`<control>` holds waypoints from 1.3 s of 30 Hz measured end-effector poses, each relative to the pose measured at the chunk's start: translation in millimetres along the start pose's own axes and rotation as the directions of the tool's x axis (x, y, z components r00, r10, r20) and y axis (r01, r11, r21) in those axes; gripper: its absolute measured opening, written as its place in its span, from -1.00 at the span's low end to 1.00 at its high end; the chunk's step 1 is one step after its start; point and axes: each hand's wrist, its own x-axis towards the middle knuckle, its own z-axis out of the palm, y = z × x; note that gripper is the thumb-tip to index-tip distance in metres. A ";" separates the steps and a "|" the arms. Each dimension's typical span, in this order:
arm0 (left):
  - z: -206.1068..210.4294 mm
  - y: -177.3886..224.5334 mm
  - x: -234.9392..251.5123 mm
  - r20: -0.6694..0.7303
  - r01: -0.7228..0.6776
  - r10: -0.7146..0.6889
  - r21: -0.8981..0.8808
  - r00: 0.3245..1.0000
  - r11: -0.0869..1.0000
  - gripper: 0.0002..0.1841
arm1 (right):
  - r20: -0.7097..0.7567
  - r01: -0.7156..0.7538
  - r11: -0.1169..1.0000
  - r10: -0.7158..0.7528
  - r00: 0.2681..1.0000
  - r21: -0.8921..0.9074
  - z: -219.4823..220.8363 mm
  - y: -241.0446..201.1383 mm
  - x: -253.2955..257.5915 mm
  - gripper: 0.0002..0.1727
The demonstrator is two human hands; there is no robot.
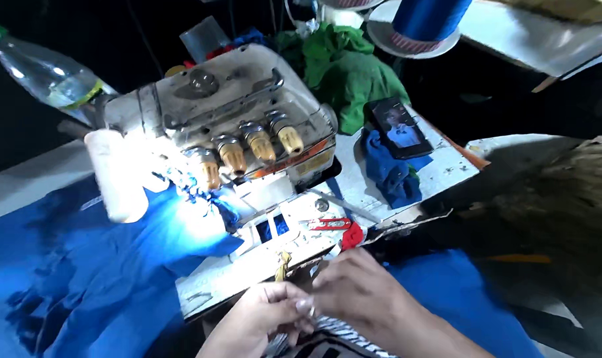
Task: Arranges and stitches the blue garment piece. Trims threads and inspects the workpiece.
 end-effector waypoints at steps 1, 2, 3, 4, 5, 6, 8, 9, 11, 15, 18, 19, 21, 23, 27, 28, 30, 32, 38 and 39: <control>3.1 0.2 -0.7 -0.051 -0.038 0.038 0.011 0.998 0.999 -0.89 | -0.033 -0.093 0.994 0.095 0.995 0.050 3.3 -0.9 -1.9 -0.83; 6.0 1.4 -0.6 -0.097 -0.079 0.082 0.033 0.992 0.996 -0.90 | -0.062 -0.200 0.976 0.206 0.977 0.085 6.5 -1.7 -2.6 -0.79; 8.7 2.9 -0.3 -0.137 -0.112 0.119 0.057 0.983 0.992 -0.90 | -0.083 -0.309 0.942 0.320 0.944 0.128 9.6 -2.5 -2.6 -0.76; 11.4 4.2 -0.5 -0.166 -0.135 0.146 0.077 0.975 0.988 -0.89 | -0.078 -0.406 0.894 0.426 0.901 0.190 12.8 -3.8 -2.9 -0.74; 13.7 5.0 -0.8 -0.190 -0.151 0.165 0.088 0.968 0.985 -0.89 | -0.039 -0.481 0.836 0.507 0.861 0.264 15.1 -6.0 -3.3 -0.72; 15.3 5.1 -0.7 -0.215 -0.161 0.178 0.094 0.960 0.982 -0.90 | 0.012 -0.521 0.784 0.550 0.835 0.337 16.5 -8.2 -3.8 -0.72; 16.8 3.5 -0.4 -0.247 -0.182 0.200 0.094 0.948 0.979 -0.91 | 0.069 -0.535 0.732 0.563 0.824 0.422 19.9 -12.5 -5.0 -0.71; 17.2 2.4 -0.4 -0.263 -0.190 0.207 0.090 0.942 0.978 -0.92 | 0.066 -0.527 0.730 0.558 0.827 0.435 22.5 -14.5 -5.5 -0.71; 17.8 0.1 -0.6 -0.298 -0.192 0.212 0.093 0.931 0.977 -0.92 | 0.050 -0.524 0.728 0.563 0.825 0.443 25.4 -18.1 -5.0 -0.73; 19.2 -3.0 -1.8 -0.349 -0.200 0.226 0.109 0.910 0.974 -0.91 | 0.036 -0.526 0.726 0.571 0.820 0.443 26.0 -20.7 -3.2 -0.77; 20.0 -4.0 -3.1 -0.364 -0.204 0.242 0.140 0.899 0.969 -0.90 | 0.040 -0.545 0.723 0.586 0.809 0.425 26.6 -22.0 -2.1 -0.78; 20.5 -4.4 -3.3 -0.369 -0.208 0.250 0.150 0.895 0.967 -0.90 | 0.038 -0.547 0.721 0.590 0.807 0.425 26.9 -22.0 -2.1 -0.78; 21.3 -5.8 -3.6 -0.378 -0.219 0.269 0.170 0.886 0.961 -0.90 | 0.040 -0.554 0.711 0.599 0.800 0.434 27.5 -22.4 -2.1 -0.79; 21.5 -7.3 -4.0 -0.388 -0.225 0.282 0.186 0.878 0.956 -0.90 | 0.038 -0.566 0.699 0.614 0.788 0.438 29.1 -23.6 -1.7 -0.80; 22.8 -8.1 -4.8 -0.404 -0.226 0.293 0.205 0.867 0.952 -0.90 | 0.045 -0.591 0.688 0.634 0.772 0.421 31.7 -25.0 -1.4 -0.80; 23.2 -8.4 -4.8 -0.406 -0.227 0.294 0.206 0.865 0.952 -0.90 | 0.044 -0.594 0.688 0.637 0.769 0.417 32.2 -24.8 -1.4 -0.80; 23.8 -8.9 -4.7 -0.410 -0.222 0.287 0.200 0.866 0.954 -0.91 | 0.045 -0.604 0.681 0.647 0.761 0.414 32.9 -24.2 -1.6 -0.80; 24.9 -9.1 -4.2 -0.418 -0.215 0.276 0.189 0.865 0.958 -0.90 | 0.047 -0.608 0.672 0.654 0.755 0.423 33.6 -23.2 -1.7 -0.81; 26.1 -12.0 -2.0 -0.439 -0.213 0.290 0.215 0.851 0.953 -0.92 | 0.067 -0.613 0.639 0.665 0.744 0.464 35.5 -21.8 -1.7 -0.85; 26.8 -12.7 -1.8 -0.448 -0.213 0.295 0.225 0.844 0.951 -0.92 | 0.066 -0.614 0.637 0.667 0.742 0.465 36.0 -21.6 -1.8 -0.85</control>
